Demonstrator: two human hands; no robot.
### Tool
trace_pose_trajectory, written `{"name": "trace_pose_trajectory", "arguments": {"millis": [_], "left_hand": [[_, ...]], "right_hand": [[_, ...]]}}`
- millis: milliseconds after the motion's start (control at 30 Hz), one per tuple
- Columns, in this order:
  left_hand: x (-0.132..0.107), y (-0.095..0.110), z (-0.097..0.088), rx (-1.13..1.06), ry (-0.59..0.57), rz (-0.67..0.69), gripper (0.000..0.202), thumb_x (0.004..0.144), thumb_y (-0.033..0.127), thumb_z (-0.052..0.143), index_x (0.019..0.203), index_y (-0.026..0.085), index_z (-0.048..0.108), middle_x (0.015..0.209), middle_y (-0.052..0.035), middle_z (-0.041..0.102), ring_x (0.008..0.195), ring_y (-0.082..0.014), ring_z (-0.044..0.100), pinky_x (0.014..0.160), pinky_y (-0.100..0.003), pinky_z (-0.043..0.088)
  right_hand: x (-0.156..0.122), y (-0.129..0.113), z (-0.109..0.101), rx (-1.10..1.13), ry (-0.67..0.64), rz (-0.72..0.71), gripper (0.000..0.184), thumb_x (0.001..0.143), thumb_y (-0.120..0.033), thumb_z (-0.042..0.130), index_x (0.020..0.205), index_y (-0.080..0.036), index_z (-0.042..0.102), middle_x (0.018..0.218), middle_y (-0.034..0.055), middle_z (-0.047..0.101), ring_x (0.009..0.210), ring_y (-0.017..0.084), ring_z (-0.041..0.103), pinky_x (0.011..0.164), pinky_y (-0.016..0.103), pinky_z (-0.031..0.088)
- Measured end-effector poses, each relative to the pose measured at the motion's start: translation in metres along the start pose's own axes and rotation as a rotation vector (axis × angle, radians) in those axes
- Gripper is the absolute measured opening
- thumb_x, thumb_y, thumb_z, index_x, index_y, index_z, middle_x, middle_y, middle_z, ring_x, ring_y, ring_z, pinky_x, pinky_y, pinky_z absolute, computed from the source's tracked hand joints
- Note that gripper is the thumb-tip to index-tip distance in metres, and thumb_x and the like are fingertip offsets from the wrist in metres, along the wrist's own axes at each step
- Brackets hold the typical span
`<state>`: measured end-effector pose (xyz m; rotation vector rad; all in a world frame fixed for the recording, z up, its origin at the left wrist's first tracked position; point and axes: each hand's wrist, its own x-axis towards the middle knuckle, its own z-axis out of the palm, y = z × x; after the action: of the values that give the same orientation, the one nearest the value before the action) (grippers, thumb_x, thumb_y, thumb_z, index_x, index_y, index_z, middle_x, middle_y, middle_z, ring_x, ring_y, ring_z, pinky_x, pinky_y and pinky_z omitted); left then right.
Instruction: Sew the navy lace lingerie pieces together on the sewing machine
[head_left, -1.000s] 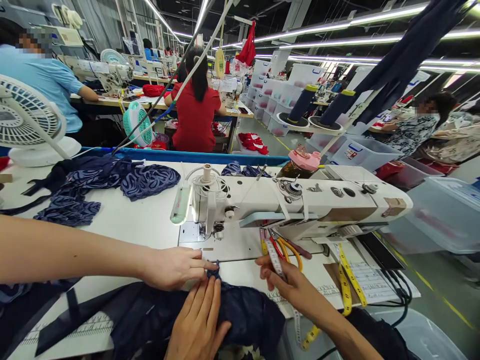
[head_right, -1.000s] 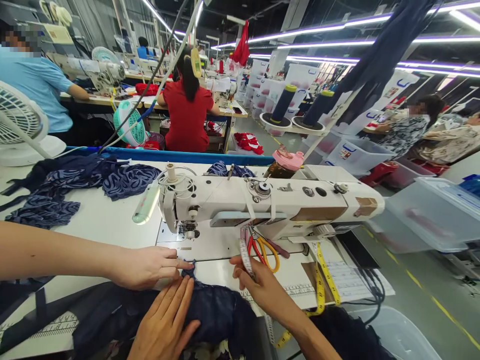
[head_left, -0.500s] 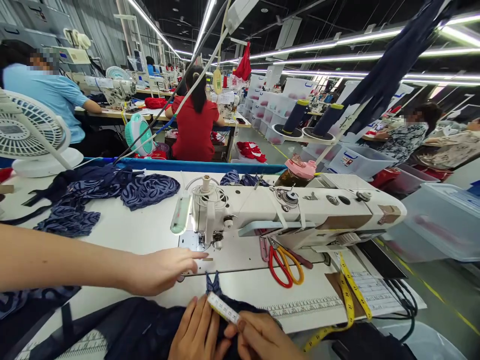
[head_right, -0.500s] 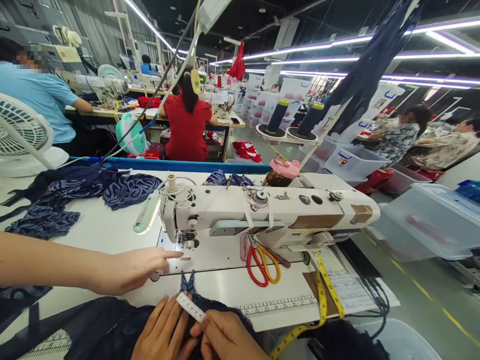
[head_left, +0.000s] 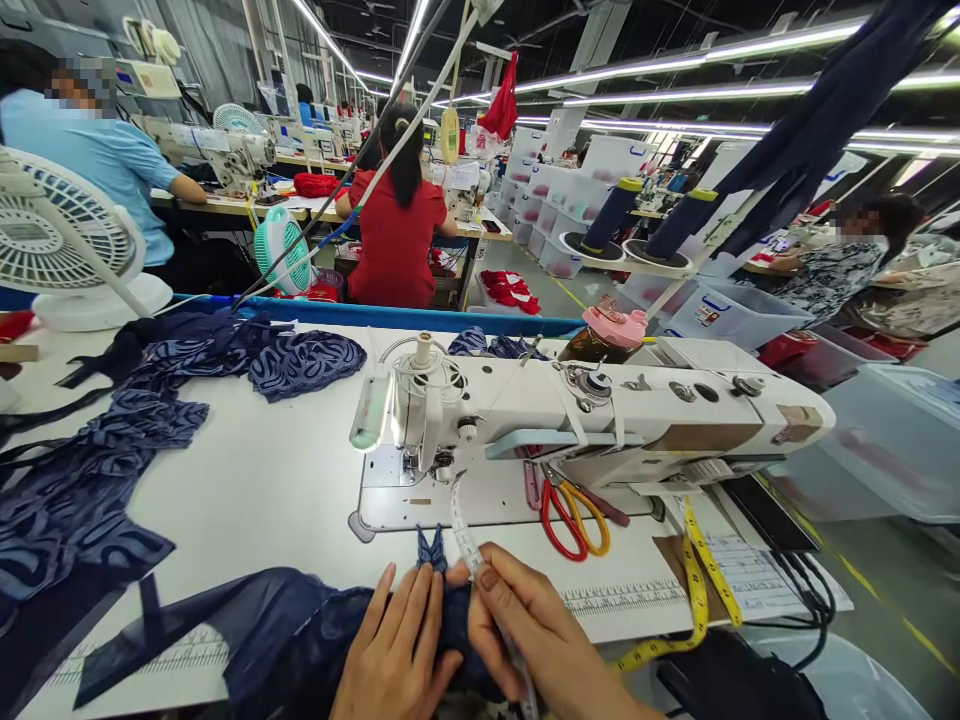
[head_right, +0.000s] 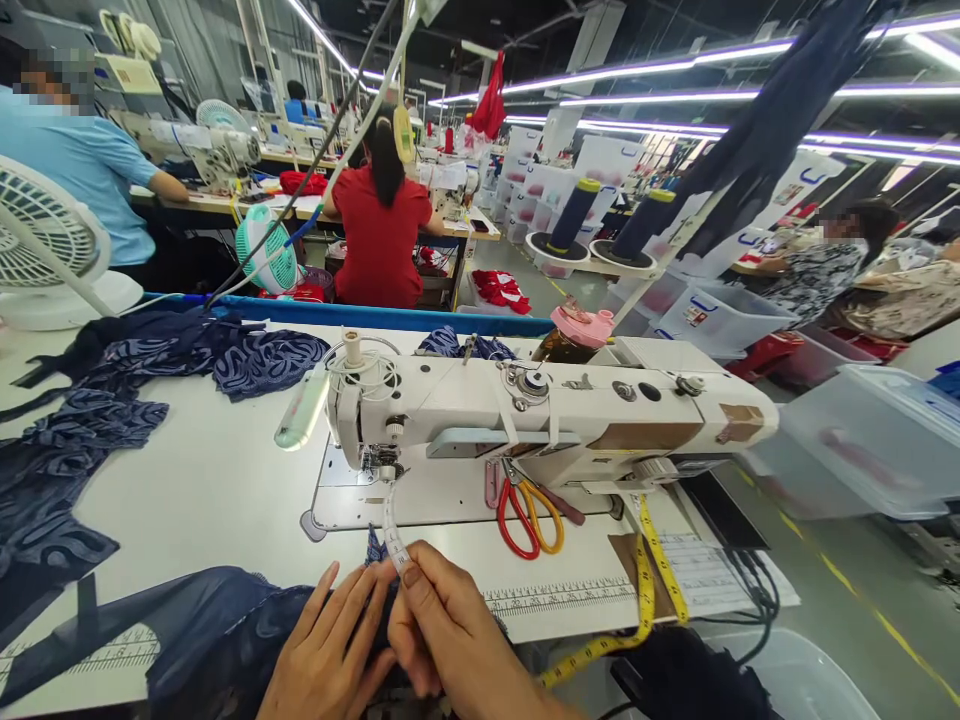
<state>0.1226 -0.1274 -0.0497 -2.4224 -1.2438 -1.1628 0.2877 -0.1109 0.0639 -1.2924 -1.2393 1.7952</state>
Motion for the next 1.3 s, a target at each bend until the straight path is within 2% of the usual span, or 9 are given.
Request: {"name": "trace_pose_trajectory", "arguments": {"millis": [100,200,400,600,700,867,1033,1167,1300], "left_hand": [[-0.003,0.001,0.001,-0.055,-0.021,-0.034,0.037,0.099,0.032,0.048,0.123,0.009,0.063,0.122,-0.01,0.066,0.116,-0.0221,0.059,0.121,-0.038,0.025],[-0.003,-0.001,-0.002,-0.067,-0.045,-0.042,0.037,0.099,0.032,0.046,0.122,0.008,0.063,0.123,-0.0103,0.065,0.116,-0.0225,0.059,0.121,-0.039,0.024],[0.001,-0.003,-0.005,-0.045,-0.036,-0.001,0.037,0.099,0.032,0.045,0.12,0.007,0.064,0.121,-0.011,0.066,0.115,-0.0231,0.059,0.123,-0.045,0.019],[-0.002,-0.004,-0.003,-0.04,-0.031,-0.003,0.036,0.099,0.034,0.047,0.119,0.01,0.065,0.12,-0.0101,0.067,0.115,-0.022,0.06,0.123,-0.049,0.014],[-0.003,-0.004,-0.003,-0.03,-0.023,-0.008,0.034,0.099,0.034,0.048,0.119,0.011,0.065,0.121,-0.0094,0.067,0.117,-0.0217,0.059,0.123,-0.051,0.012],[-0.003,-0.003,-0.003,-0.034,-0.014,-0.024,0.036,0.099,0.035,0.049,0.119,0.011,0.065,0.119,-0.0099,0.067,0.117,-0.0219,0.059,0.123,-0.051,0.012],[-0.002,-0.001,-0.005,-0.032,-0.015,-0.025,0.032,0.098,0.03,0.05,0.12,0.011,0.064,0.119,-0.0112,0.067,0.118,-0.0238,0.059,0.122,-0.054,0.014],[-0.002,0.0,-0.007,-0.061,0.023,-0.029,0.029,0.098,0.026,0.051,0.113,0.008,0.066,0.118,-0.0132,0.067,0.118,-0.0245,0.059,0.122,-0.052,0.016],[-0.006,-0.001,-0.005,-0.089,-0.007,-0.052,0.031,0.098,0.025,0.05,0.119,0.008,0.063,0.123,-0.0127,0.065,0.122,-0.0224,0.057,0.122,-0.043,0.021]], "right_hand": [[0.005,0.026,0.002,0.038,0.047,0.161,0.059,0.082,-0.074,0.055,0.085,-0.015,0.055,0.072,-0.0004,0.057,0.05,0.008,0.053,0.049,0.019,0.045],[0.006,0.041,0.001,0.004,0.063,0.215,0.058,0.078,-0.072,0.059,0.082,-0.014,0.057,0.071,-0.0004,0.058,0.05,0.008,0.056,0.051,0.02,0.046],[0.014,0.042,-0.004,-0.066,0.06,0.117,0.051,0.083,-0.067,0.056,0.091,-0.016,0.054,0.071,0.001,0.063,0.051,0.01,0.058,0.054,0.023,0.049],[0.022,0.041,0.0,-0.181,0.139,0.038,0.044,0.09,-0.05,0.051,0.123,-0.021,0.045,0.079,-0.0027,0.06,0.045,0.009,0.059,0.05,0.021,0.048],[0.022,0.045,0.003,-0.213,0.115,0.032,0.037,0.092,-0.048,0.046,0.119,-0.023,0.045,0.082,-0.0027,0.059,0.044,0.009,0.059,0.048,0.02,0.047],[0.024,0.049,0.002,-0.318,0.157,0.023,0.035,0.093,-0.043,0.046,0.121,-0.023,0.041,0.074,-0.0043,0.058,0.041,0.009,0.056,0.047,0.021,0.044],[0.021,0.037,0.008,-0.127,0.156,-0.164,0.035,0.096,-0.048,0.048,0.119,-0.022,0.042,0.077,-0.0024,0.06,0.054,0.01,0.061,0.059,0.024,0.049],[0.028,0.043,0.018,-0.003,0.147,-0.056,0.041,0.091,-0.046,0.055,0.119,-0.023,0.036,0.074,-0.0035,0.063,0.046,0.011,0.059,0.05,0.023,0.049],[0.037,0.055,0.02,-0.038,0.225,0.042,0.036,0.085,-0.038,0.057,0.109,-0.024,0.035,0.062,-0.0085,0.059,0.038,0.011,0.055,0.04,0.019,0.044]]}}
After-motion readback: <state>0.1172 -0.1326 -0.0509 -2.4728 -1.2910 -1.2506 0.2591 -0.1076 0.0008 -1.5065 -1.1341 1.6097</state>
